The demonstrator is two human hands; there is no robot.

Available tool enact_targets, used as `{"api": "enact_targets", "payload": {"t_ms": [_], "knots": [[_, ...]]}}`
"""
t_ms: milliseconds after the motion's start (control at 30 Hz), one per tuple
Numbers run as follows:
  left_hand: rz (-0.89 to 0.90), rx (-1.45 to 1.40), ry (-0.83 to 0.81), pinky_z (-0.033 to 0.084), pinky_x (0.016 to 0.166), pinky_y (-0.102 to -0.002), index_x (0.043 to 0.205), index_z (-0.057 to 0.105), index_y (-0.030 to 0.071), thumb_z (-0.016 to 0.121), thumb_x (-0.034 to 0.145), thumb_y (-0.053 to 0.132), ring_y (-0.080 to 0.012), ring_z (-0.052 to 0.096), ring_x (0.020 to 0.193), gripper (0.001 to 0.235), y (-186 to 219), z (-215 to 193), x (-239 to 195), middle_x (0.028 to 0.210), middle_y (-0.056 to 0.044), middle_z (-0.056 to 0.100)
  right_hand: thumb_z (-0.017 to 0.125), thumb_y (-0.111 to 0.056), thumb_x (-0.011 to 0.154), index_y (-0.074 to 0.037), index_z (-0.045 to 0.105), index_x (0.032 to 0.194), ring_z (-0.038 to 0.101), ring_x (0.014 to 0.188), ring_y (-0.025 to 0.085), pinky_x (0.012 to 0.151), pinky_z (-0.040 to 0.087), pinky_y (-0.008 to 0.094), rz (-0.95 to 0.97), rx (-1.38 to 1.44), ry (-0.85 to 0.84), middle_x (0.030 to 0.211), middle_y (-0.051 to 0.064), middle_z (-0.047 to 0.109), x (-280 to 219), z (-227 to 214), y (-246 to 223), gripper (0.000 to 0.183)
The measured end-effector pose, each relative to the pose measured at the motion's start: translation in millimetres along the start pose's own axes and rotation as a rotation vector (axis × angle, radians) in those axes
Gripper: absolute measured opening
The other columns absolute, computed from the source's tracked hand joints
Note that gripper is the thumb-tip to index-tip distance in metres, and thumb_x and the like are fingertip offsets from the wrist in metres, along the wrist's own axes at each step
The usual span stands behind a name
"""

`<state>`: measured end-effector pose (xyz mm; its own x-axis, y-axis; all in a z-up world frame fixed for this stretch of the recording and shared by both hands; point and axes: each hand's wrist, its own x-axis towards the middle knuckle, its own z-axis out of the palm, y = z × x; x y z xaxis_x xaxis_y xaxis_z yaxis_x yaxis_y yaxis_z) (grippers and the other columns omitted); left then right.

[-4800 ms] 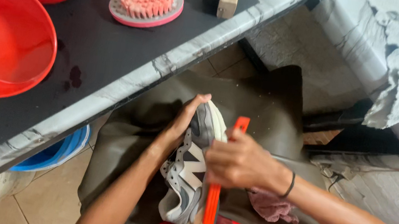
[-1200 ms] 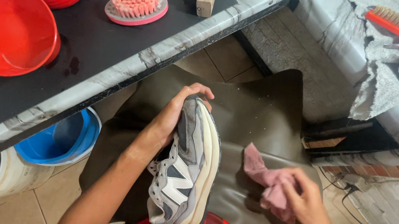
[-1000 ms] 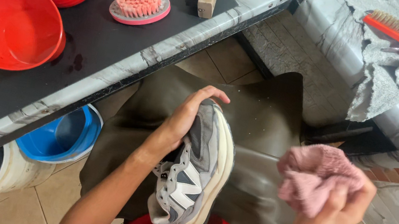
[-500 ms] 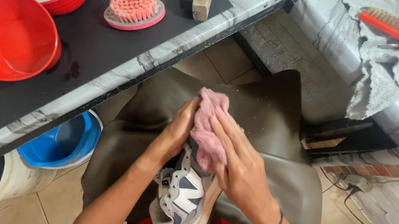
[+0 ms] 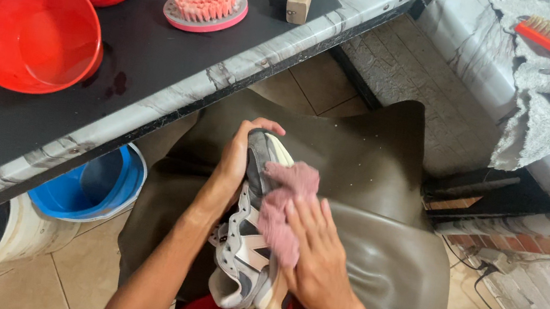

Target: The person cleans a grey and white sneaker by scrubbing it with a red brush dipped in soapy water and wiping it with a pink cloth. The person repeatedly scrubs the sole and upper parts of the shoe, then wipes away the foam and dirt.

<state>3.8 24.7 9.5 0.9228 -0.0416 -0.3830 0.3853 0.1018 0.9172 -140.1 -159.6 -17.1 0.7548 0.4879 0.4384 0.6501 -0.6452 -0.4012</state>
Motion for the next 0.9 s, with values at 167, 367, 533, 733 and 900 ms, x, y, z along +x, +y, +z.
{"api": "enact_targets", "payload": {"t_ms": [167, 367, 533, 733, 900], "knots": [[0.176, -0.082, -0.103, 0.053, 0.102, -0.028, 0.118, 0.068, 0.006, 0.033, 0.103, 0.025, -0.0217, 0.072, 0.121, 0.043, -17.0, -1.2, -2.5, 0.128, -0.016, 0.079, 0.051, -0.017, 0.102, 0.001, 0.040, 0.162, 0.039, 0.162, 0.037, 0.134, 0.030, 0.053, 0.042, 0.148, 0.012, 0.172, 0.022, 0.039, 86.3, -44.9, 3.0, 0.063], [-0.221, -0.358, 0.027, 0.054, 0.080, -0.030, 0.098, 0.075, 0.014, 0.049, 0.097, 0.030, -0.0180, 0.067, 0.084, 0.031, -39.0, -21.1, 35.9, 0.088, -0.004, 0.072, 0.047, -0.007, 0.104, 0.005, 0.040, 0.158, 0.039, 0.160, 0.041, 0.138, 0.028, 0.058, -0.046, 0.275, -0.010, 0.167, 0.027, 0.042, 52.2, -21.5, -5.6, 0.055], [-0.196, -0.344, -0.047, 0.047, 0.053, -0.031, 0.117, 0.076, 0.010, 0.032, 0.105, 0.044, -0.0171, 0.061, 0.058, 0.057, -83.0, -52.7, 60.4, 0.070, -0.007, 0.069, 0.043, -0.024, 0.113, -0.003, 0.042, 0.162, 0.034, 0.161, 0.031, 0.131, 0.025, 0.050, -0.006, 0.434, -0.362, 0.171, 0.017, 0.040, -37.7, -13.2, -32.5, 0.053], [-0.157, -0.321, -0.010, 0.048, 0.054, -0.031, 0.100, 0.078, 0.008, 0.037, 0.098, 0.037, -0.0196, 0.062, 0.059, 0.050, -101.0, -48.4, 83.0, 0.068, -0.008, 0.069, 0.046, -0.040, 0.109, -0.013, 0.041, 0.164, 0.032, 0.164, 0.027, 0.135, 0.009, 0.062, -0.078, -0.072, -0.150, 0.172, 0.005, 0.042, -27.1, 4.5, -6.3, 0.062], [-0.076, -0.129, -0.054, 0.053, 0.068, -0.029, 0.105, 0.081, 0.015, 0.038, 0.095, 0.040, -0.0180, 0.068, 0.074, 0.051, -83.5, -31.3, 67.1, 0.081, -0.007, 0.076, 0.048, -0.026, 0.102, -0.010, 0.051, 0.158, 0.042, 0.158, 0.030, 0.131, 0.020, 0.060, 0.011, -0.110, 0.006, 0.166, 0.008, 0.051, 51.6, -8.2, 10.8, 0.059]]}}
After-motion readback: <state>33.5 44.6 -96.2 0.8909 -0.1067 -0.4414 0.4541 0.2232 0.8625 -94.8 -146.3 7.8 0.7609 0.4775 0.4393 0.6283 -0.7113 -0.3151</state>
